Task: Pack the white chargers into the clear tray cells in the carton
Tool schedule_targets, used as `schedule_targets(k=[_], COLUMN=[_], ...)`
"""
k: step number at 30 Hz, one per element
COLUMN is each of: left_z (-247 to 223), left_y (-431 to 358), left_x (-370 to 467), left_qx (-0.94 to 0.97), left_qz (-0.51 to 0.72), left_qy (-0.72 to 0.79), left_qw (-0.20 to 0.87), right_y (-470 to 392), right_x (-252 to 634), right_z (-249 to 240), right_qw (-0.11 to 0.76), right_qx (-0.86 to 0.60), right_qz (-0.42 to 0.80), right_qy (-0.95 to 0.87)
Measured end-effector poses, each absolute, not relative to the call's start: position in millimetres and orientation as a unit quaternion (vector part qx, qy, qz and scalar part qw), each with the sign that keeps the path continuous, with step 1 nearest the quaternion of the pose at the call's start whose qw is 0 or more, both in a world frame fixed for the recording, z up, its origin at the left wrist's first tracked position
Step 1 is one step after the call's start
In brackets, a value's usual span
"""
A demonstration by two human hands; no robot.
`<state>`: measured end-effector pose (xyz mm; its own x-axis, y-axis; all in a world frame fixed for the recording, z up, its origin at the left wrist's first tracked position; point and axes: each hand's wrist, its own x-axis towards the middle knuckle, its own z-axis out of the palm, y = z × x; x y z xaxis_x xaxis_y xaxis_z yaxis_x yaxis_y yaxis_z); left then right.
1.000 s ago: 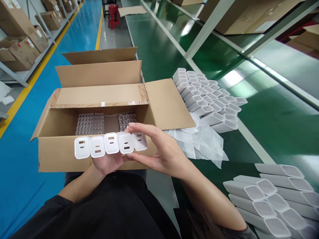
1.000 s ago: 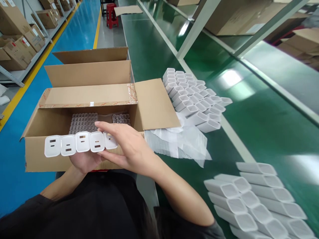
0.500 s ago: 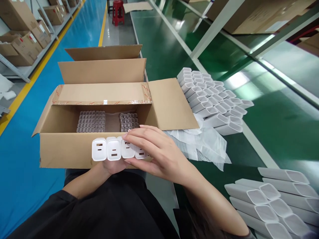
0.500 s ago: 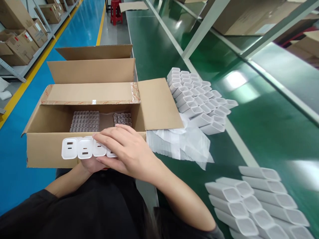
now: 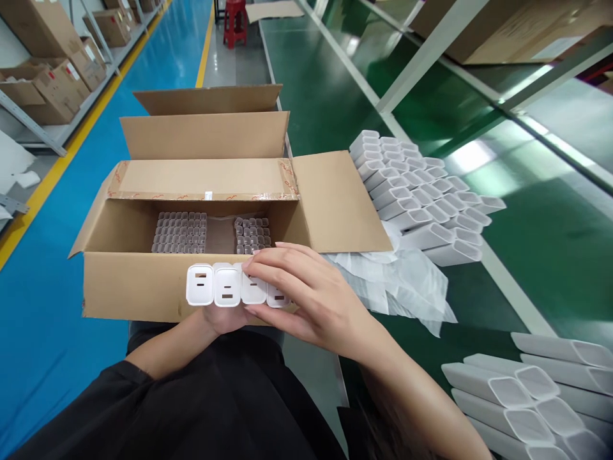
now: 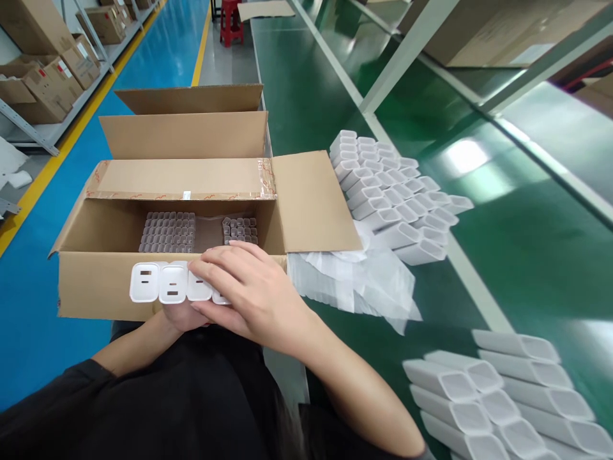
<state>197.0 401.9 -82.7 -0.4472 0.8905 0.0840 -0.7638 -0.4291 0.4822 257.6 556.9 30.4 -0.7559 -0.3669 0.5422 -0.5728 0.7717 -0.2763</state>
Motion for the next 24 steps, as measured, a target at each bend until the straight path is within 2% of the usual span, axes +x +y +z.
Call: schedule_targets(k=[5,11,24], left_z=[-68.1,-74.7,-65.7], left_y=[405.4,405.8,406.8], left_x=[195.9,198.0,198.7], left_qx=[0.143,0.107,0.097], left_qz=[0.836,0.850,0.869], left_qy=[0.193,0.190,0.189], left_qw=[0.493,0.480,0.446], right_y=[556.5,555.8,556.3], right_x=[257.0,255.4,254.4], right_z=[26.1,19.3,16.0], right_qw=[0.277,0.320,0.310], right_qx=[0.274,0.292,0.304], right_qz=[0.205,0.208,0.251], right_qy=[-0.898,-0.877,-0.865])
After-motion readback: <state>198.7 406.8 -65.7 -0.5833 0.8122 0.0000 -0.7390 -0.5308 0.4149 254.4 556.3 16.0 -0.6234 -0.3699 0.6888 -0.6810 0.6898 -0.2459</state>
